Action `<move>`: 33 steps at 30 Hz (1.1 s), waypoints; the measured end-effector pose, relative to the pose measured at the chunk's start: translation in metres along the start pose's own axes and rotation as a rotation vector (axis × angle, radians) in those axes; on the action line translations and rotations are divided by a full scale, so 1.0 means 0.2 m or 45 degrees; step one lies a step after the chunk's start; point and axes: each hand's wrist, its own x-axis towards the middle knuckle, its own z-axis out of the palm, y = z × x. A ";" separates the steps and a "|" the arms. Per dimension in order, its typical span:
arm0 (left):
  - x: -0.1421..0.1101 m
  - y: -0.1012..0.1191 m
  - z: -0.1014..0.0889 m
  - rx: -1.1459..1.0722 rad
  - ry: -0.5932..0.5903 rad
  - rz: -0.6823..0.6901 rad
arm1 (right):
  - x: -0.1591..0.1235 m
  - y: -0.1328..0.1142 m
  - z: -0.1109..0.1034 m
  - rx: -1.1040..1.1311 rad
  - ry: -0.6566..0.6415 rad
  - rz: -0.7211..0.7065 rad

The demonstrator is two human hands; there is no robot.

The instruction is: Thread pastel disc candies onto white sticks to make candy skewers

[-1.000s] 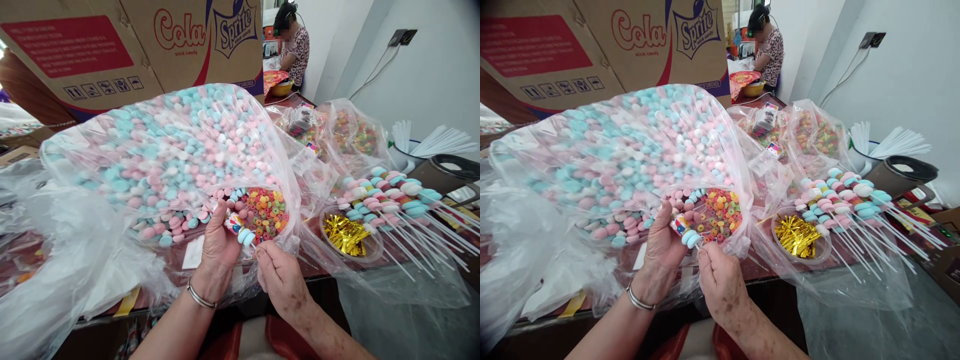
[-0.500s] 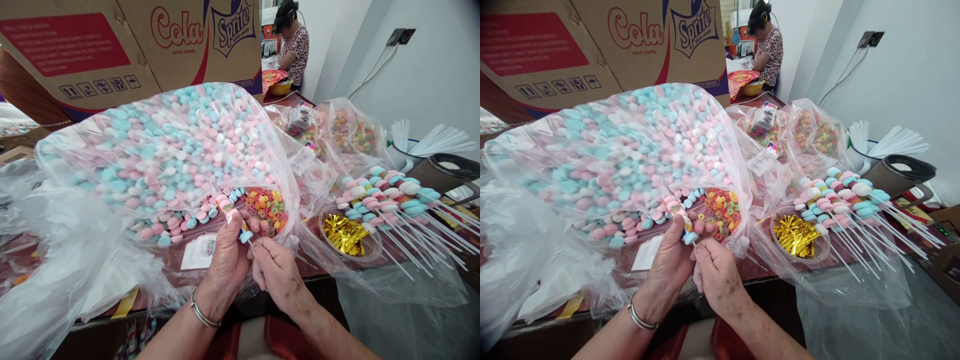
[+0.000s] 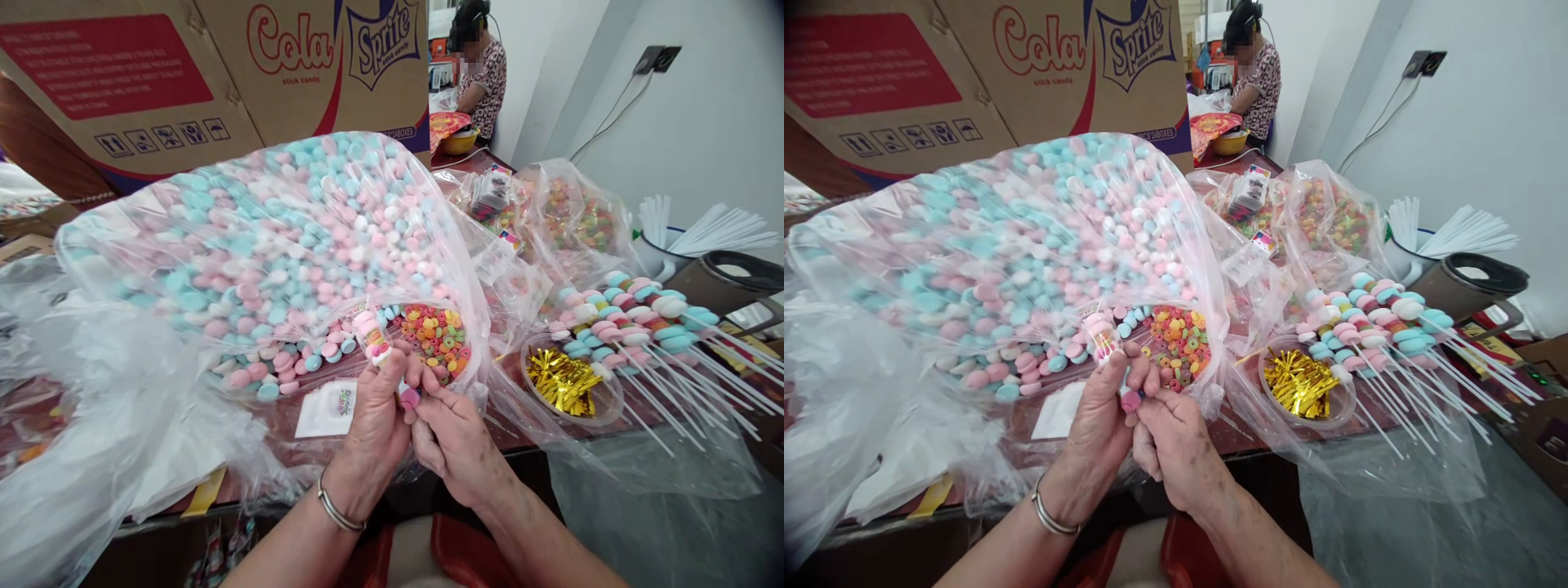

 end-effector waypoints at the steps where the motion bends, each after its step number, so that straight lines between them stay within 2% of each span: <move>1: 0.00 -0.01 0.00 -0.002 0.011 -0.010 | 0.00 0.00 -0.01 -0.031 -0.005 0.002; 3: 0.02 0.01 -0.01 0.011 0.050 0.002 | -0.01 -0.01 -0.03 -0.228 0.002 -0.034; 5: 0.05 0.03 -0.02 0.038 0.102 0.051 | -0.03 -0.01 -0.06 -0.585 0.040 -0.158; 8: 0.07 0.04 -0.03 0.064 0.156 0.126 | -0.06 -0.01 -0.09 -1.157 0.139 -0.483; 10: 0.06 0.02 -0.03 0.075 0.133 0.104 | -0.07 0.00 -0.08 -1.382 0.206 -0.673; 13: 0.02 -0.03 -0.01 0.116 0.067 0.020 | -0.05 0.02 -0.06 -1.374 0.252 -0.772; 20: -0.04 -0.08 -0.02 0.437 -0.013 0.101 | -0.01 0.04 -0.03 -1.005 0.259 -0.608; 24: -0.05 -0.08 -0.05 0.501 -0.049 0.067 | 0.00 0.03 -0.04 -1.015 0.225 -0.616; 26: -0.05 -0.07 -0.05 0.482 0.006 0.099 | 0.00 0.01 -0.06 -1.174 0.231 -0.686; 29: -0.04 -0.04 -0.03 0.524 0.116 0.140 | -0.02 -0.05 -0.09 -1.430 0.390 -0.963; 31: -0.04 0.00 -0.02 0.659 0.090 0.108 | -0.03 -0.09 -0.10 -1.490 0.471 -1.113; 33: -0.05 0.02 -0.02 0.831 0.000 -0.021 | -0.04 -0.14 -0.11 -1.531 0.439 -1.125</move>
